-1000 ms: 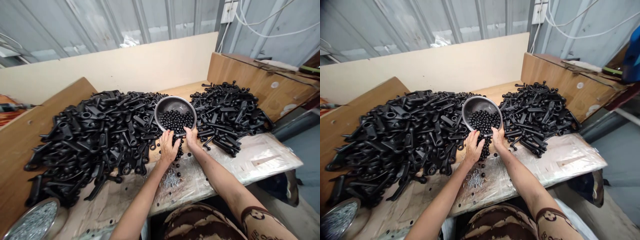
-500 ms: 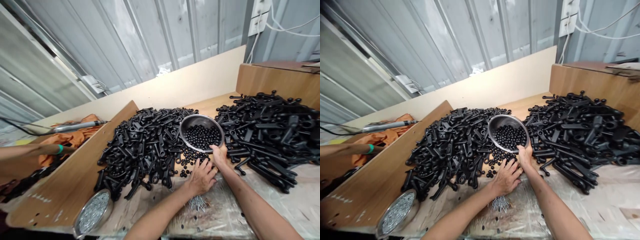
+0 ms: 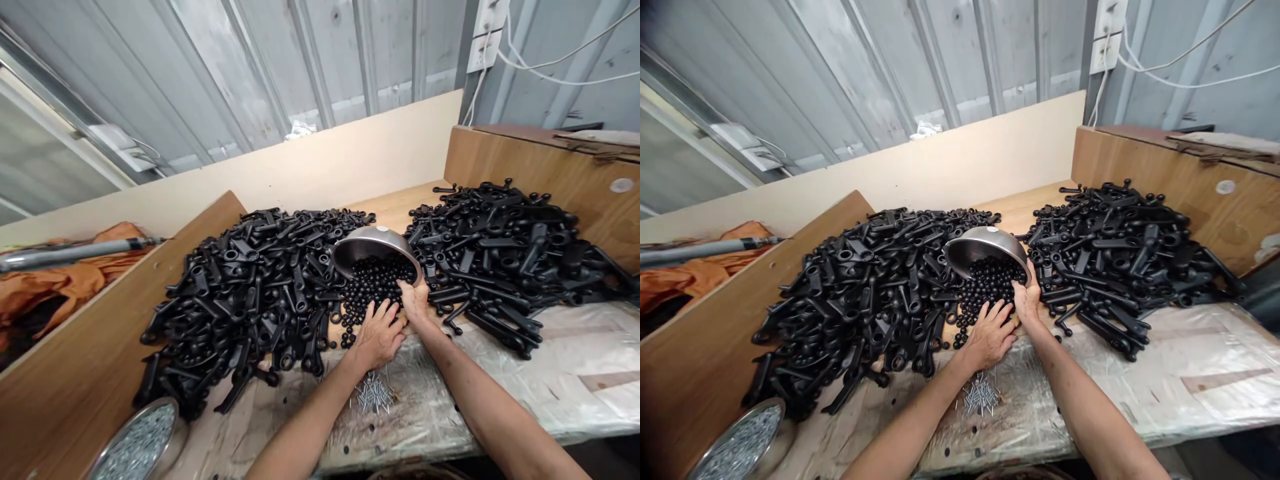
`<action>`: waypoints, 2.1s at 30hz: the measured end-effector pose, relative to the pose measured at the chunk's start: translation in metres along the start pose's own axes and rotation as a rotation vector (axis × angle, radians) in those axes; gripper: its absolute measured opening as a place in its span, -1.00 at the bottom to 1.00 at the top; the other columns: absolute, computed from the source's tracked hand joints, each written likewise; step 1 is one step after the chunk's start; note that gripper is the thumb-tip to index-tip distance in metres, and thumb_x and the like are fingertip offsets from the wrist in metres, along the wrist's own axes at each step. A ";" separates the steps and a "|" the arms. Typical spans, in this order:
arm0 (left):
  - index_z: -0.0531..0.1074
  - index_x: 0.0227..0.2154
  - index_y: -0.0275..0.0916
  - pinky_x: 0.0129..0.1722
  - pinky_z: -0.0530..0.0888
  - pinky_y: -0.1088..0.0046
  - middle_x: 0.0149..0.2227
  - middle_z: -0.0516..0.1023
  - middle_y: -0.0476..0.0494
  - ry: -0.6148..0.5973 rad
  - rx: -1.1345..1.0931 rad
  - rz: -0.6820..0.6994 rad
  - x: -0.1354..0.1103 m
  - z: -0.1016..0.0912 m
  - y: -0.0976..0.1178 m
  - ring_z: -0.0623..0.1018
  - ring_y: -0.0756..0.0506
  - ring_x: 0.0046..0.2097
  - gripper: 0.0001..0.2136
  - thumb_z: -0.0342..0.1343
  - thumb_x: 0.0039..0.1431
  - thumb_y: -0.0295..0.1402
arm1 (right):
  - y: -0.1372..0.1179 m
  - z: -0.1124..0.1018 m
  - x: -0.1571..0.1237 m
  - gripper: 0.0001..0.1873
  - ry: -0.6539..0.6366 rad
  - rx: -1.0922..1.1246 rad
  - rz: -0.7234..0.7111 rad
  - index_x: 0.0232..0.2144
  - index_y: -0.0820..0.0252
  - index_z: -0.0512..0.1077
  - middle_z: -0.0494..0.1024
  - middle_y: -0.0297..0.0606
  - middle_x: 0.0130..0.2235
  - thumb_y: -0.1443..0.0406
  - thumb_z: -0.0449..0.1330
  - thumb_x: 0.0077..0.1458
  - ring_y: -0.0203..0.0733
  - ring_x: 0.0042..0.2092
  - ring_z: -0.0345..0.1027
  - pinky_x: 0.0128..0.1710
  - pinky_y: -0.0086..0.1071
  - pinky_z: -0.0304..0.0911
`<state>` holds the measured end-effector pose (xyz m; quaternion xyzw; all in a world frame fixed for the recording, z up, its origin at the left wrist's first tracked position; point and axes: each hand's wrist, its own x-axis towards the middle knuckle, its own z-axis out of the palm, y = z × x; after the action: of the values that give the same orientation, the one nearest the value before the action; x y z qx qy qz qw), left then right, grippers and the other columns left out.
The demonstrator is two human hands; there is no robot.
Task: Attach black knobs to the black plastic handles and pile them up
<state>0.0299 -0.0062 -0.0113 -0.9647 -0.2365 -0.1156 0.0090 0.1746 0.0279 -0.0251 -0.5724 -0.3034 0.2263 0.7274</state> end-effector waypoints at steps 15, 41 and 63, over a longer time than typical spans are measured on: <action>0.23 0.04 -0.17 0.13 0.04 -0.04 0.13 0.22 -0.24 0.069 -0.022 0.028 0.000 0.000 -0.006 0.11 -0.26 0.19 -0.60 -0.10 0.16 -0.17 | 0.014 -0.001 0.003 -0.62 0.035 0.007 -0.057 -0.20 0.15 0.42 0.51 -0.29 -0.15 0.14 0.22 -0.11 -0.12 -0.10 0.33 0.01 -0.20 0.13; 0.26 0.00 -0.22 0.02 0.16 0.06 0.06 0.28 -0.30 0.219 -0.061 0.030 -0.002 0.004 -0.009 0.21 -0.27 0.12 -0.59 -0.02 0.09 -0.20 | -0.003 -0.001 0.009 -0.46 -0.073 0.126 -0.015 0.00 0.20 0.33 0.46 -0.23 -0.05 0.16 0.19 -0.07 -0.08 0.02 0.25 0.10 -0.13 0.03; 0.18 0.08 -0.26 0.15 -0.02 -0.02 0.15 0.21 -0.28 0.161 -0.090 0.051 0.002 0.005 -0.009 0.09 -0.26 0.21 -0.55 -0.08 0.13 -0.23 | -0.014 0.001 0.003 -0.46 -0.060 0.061 -0.183 0.08 0.17 0.27 0.31 -0.24 0.10 0.18 0.11 0.02 -0.09 0.12 0.14 0.16 -0.17 -0.03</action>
<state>0.0282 0.0034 -0.0159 -0.9574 -0.2052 -0.2028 -0.0123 0.1760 0.0278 -0.0110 -0.5130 -0.3689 0.1849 0.7527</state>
